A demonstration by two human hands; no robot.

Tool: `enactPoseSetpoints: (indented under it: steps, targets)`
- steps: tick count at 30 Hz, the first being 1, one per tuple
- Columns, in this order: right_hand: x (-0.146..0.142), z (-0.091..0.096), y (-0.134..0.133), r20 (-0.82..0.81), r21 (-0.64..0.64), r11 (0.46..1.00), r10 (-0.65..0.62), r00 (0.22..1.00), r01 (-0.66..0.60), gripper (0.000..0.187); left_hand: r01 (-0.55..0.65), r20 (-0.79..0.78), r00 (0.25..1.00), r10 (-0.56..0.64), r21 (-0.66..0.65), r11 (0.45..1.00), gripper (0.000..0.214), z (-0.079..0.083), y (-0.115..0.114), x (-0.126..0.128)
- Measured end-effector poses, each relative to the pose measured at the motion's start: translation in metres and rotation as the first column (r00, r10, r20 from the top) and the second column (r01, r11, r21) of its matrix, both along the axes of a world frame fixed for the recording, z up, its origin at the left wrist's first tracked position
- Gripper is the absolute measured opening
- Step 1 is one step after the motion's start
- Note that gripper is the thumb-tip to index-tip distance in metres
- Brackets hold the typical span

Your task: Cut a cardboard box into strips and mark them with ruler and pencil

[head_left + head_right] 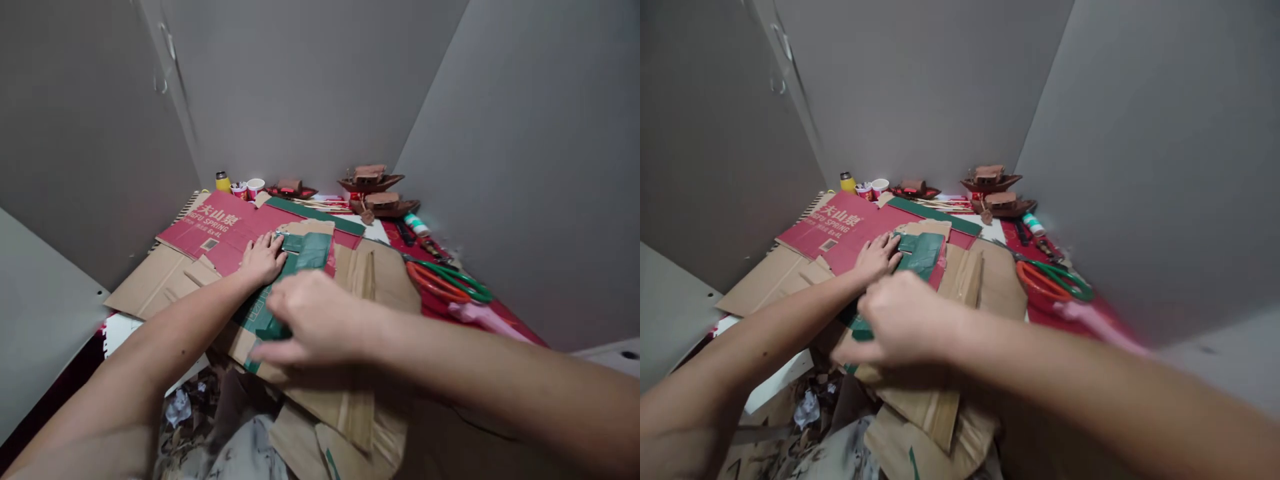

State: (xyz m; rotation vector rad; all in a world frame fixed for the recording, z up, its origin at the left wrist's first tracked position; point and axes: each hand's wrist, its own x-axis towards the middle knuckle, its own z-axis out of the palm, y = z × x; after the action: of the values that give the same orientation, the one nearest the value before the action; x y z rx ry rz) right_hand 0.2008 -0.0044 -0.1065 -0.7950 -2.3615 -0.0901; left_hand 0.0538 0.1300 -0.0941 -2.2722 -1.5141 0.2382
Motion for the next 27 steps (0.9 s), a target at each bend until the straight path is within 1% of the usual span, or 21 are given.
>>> enactPoseSetpoints:
  steps: [1, 2, 3, 4, 5, 8, 12, 14, 16, 18, 20, 22, 24, 26, 27]
  targets:
    - [-0.006, -0.001, -0.018, 0.043, -0.045, 0.999, 0.002, 0.999, 0.000, 0.063, 0.015, 0.003, 1.000, -0.015, 0.012, 1.000, 0.059, 0.001, -0.001, 0.001]
    - [-0.013, -0.003, -0.032, 0.068, -0.058, 0.998, -0.020, 0.998, 0.024, 0.052, 0.025, 0.006, 1.000, -0.025, 0.021, 0.999, 0.058, 0.001, -0.002, 0.003]
    - [-0.019, -0.006, -0.040, 0.095, -0.082, 0.995, -0.057, 0.994, 0.065, 0.037, 0.033, 0.009, 0.999, -0.033, 0.025, 0.999, 0.058, 0.002, -0.003, 0.005]
    - [-0.023, -0.009, -0.045, 0.123, -0.114, 0.988, -0.091, 0.988, 0.106, 0.026, 0.037, 0.014, 0.999, -0.038, 0.028, 0.999, 0.057, 0.002, -0.005, 0.007]
    - [-0.026, -0.012, -0.047, 0.138, -0.148, 0.978, -0.129, 0.982, 0.150, 0.021, 0.036, 0.023, 0.999, -0.036, 0.029, 0.999, 0.055, 0.001, -0.006, 0.009]
    - [-0.025, -0.019, -0.043, 0.122, -0.256, 0.939, -0.204, 0.971, 0.229, 0.021, 0.025, 0.066, 0.998, -0.025, 0.013, 1.000, 0.052, -0.005, -0.012, 0.014]
    - [-0.022, -0.030, -0.043, 0.033, -0.335, 0.908, -0.256, 0.966, 0.252, 0.022, 0.053, 0.135, 0.990, -0.048, -0.034, 0.998, 0.052, -0.017, -0.020, 0.012]
    - [-0.024, -0.039, -0.042, -0.050, -0.351, 0.913, -0.242, 0.969, 0.209, 0.026, 0.079, 0.163, 0.984, -0.070, -0.048, 0.996, 0.052, -0.020, -0.021, 0.007]
    - [-0.025, -0.050, -0.041, -0.210, -0.336, 0.935, -0.194, 0.958, 0.116, 0.030, 0.105, 0.180, 0.979, -0.092, -0.063, 0.992, 0.052, -0.020, -0.021, 0.002]
    - [-0.026, -0.062, -0.038, -0.386, -0.304, 0.953, -0.139, 0.912, 0.016, 0.034, 0.125, 0.191, 0.976, -0.109, -0.075, 0.989, 0.052, -0.020, -0.020, -0.002]
    - [-0.026, -0.071, -0.036, -0.507, -0.280, 0.958, -0.101, 0.856, -0.053, 0.036, 0.137, 0.199, 0.973, -0.119, -0.081, 0.987, 0.053, -0.019, -0.018, -0.004]
    - [-0.026, -0.079, -0.035, -0.572, -0.283, 0.954, -0.082, 0.816, -0.102, 0.037, 0.143, 0.204, 0.971, -0.124, -0.083, 0.986, 0.054, -0.019, -0.017, -0.004]
    - [-0.027, -0.084, -0.035, -0.614, -0.300, 0.948, -0.102, 0.782, -0.111, 0.039, 0.144, 0.206, 0.971, -0.124, -0.084, 0.986, 0.054, -0.019, -0.017, -0.005]
    - [-0.028, -0.085, -0.035, -0.619, -0.337, 0.936, -0.136, 0.773, -0.104, 0.039, 0.143, 0.204, 0.971, -0.123, -0.086, 0.986, 0.054, -0.020, -0.018, -0.006]
    - [-0.027, -0.082, -0.036, -0.600, -0.364, 0.925, -0.148, 0.786, -0.104, 0.039, 0.142, 0.202, 0.972, -0.122, -0.086, 0.986, 0.055, -0.020, -0.018, -0.006]
